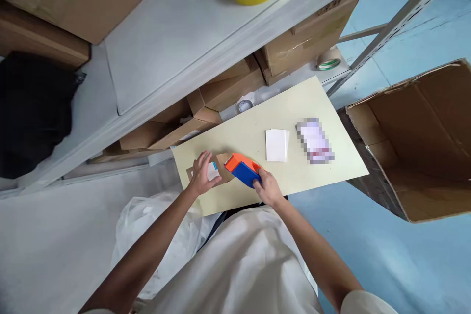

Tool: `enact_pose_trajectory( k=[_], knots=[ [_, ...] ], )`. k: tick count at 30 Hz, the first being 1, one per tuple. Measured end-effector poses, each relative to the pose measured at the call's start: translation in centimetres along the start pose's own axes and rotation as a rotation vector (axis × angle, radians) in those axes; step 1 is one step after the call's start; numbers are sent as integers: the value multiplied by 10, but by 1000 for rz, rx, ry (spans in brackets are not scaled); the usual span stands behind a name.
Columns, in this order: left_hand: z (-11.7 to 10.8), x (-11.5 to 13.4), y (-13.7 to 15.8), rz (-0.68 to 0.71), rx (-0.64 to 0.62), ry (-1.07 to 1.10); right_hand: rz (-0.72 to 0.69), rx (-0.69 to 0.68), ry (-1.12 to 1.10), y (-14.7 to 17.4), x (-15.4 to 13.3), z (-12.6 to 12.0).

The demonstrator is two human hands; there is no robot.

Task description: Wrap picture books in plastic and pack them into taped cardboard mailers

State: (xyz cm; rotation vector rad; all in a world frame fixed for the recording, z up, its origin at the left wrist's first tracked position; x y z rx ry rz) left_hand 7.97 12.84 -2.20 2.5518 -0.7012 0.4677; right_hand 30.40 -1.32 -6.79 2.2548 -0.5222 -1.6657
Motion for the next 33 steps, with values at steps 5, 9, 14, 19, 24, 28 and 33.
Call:
enact_pose_trajectory(
  k=[5, 9, 14, 19, 24, 28, 33],
  knots=[
    [-24, 34, -35, -281, -255, 713, 40, -59, -563, -6, 16, 0],
    [-34, 52, -58, -504, -493, 845, 25, -54, -649, -8, 20, 10],
    [-27, 50, -72, -431, -612, 795, 25, -46, -700, -6, 21, 18],
    [-15, 46, -103, -284, -563, 562, 164, 156, -702, -13, 13, 22],
    [-8, 50, -138, -264, -698, 296, 417, 210, -772, -18, 14, 19],
    [-3, 42, -151, -196, -750, 64, 587, 141, -883, 12, 38, 30],
    [16, 40, -145, -64, -917, -496, 728, 62, -1019, 45, 57, 77]
  ],
)
Point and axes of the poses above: each hand's wrist, its own y-axis away from the middle knuckle, its own z-axis out of the palm, x = y × z, the point moved 1 cm from there along -y, towards the middle knuckle, and after that the axes turned 3 degrees about z, right-handed, at the moved point
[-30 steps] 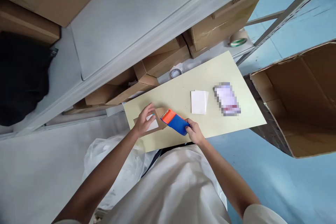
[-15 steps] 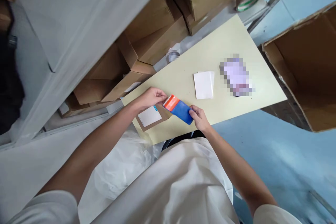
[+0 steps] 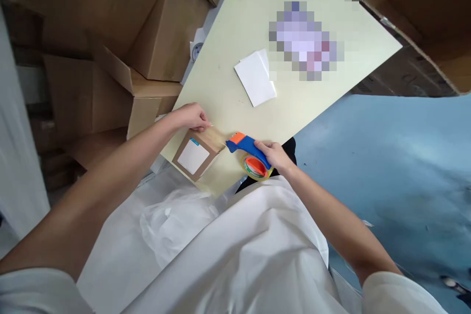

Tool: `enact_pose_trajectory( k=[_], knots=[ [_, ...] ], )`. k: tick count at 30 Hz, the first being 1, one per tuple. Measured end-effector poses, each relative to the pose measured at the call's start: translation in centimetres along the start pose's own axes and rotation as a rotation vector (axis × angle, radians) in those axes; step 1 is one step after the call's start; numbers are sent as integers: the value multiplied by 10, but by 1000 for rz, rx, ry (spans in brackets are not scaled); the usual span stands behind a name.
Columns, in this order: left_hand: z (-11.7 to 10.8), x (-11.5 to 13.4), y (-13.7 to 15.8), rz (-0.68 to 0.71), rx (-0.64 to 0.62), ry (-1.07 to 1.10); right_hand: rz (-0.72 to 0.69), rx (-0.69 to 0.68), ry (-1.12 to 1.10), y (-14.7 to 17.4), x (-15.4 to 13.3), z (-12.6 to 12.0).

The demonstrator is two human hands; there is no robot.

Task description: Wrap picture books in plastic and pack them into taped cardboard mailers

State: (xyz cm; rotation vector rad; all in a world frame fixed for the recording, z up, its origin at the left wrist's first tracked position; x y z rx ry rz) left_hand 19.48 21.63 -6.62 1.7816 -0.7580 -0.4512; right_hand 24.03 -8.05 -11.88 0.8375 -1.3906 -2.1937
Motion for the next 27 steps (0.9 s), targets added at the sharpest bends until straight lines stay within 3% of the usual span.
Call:
enact_pose_trajectory(
  k=[5, 9, 16, 20, 23, 27],
  knots=[
    [17, 21, -5, 3, 29, -439, 9, 0, -8, -8, 18, 18],
    [31, 30, -1, -32, 73, -636, 6, 0, -13, -12, 18, 21],
    [55, 24, 12, 3, 272, -566, -30, -1, 1, -17, 20, 27],
    [56, 12, 18, 53, 402, -505, -42, -12, -10, -17, 24, 31],
    [55, -3, 33, 229, 384, -500, -37, -37, -35, -18, 29, 32],
    [71, -30, 54, 627, 130, -493, -9, -64, -92, -20, 38, 32]
  ],
)
Point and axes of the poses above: each hand's wrist, its own y-axis away from the middle knuckle, its own z-axis out of the palm, x = y × z, the point moved 1 cm from there along -y, towards the middle knuckle, and after that the axes turned 3 degrees about z, right-handed, at the moved point
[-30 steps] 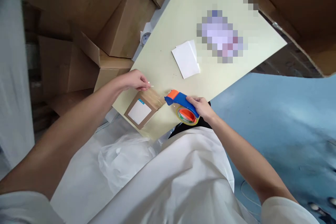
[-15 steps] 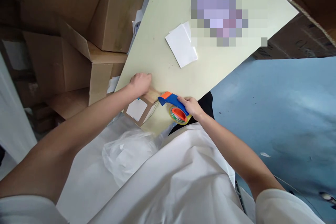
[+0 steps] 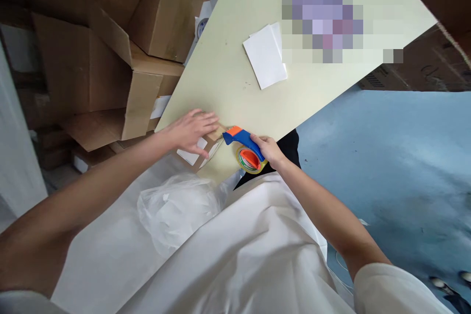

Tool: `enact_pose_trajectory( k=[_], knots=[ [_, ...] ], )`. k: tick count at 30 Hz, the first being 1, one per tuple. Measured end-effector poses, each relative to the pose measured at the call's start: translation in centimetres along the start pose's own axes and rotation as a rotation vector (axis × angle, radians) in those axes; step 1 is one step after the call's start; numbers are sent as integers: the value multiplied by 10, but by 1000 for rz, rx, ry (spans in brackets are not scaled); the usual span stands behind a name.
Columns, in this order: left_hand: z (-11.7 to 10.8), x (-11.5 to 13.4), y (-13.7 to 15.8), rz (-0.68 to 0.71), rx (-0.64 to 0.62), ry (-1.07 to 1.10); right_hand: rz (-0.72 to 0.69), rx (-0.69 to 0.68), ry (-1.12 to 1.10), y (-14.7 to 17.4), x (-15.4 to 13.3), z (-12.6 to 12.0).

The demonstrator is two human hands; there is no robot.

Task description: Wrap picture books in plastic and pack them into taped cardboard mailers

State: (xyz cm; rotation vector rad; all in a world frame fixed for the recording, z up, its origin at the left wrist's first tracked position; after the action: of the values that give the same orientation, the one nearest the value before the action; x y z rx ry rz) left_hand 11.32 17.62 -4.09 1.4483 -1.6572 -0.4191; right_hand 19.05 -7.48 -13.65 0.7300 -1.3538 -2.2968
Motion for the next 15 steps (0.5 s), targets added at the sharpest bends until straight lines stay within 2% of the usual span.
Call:
enact_pose_trajectory(
  k=[3, 8, 11, 15],
  knots=[
    [20, -3, 12, 61, 5, 38, 42, -16, -11, 1, 8, 3],
    [33, -12, 16, -66, 123, 118, 52, -100, -94, 0, 7, 20],
    [32, -21, 23, -225, 203, 184, 28, -142, -54, -13, -20, 30],
    [27, -37, 28, -524, 307, 297, -46, -159, 144, -46, -85, 45]
  ],
)
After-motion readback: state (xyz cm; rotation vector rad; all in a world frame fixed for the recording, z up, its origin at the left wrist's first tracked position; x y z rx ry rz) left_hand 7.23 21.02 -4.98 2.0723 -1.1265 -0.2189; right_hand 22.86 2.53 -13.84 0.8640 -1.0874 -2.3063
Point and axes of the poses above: each hand's wrist, its own y-axis away from the middle knuckle, its own z-axis out of the palm, x = y × z, the point moved 1 cm from there along -y, towards the middle knuckle, and after that the axes turned 3 degrees about z, right-handed, at the moved point
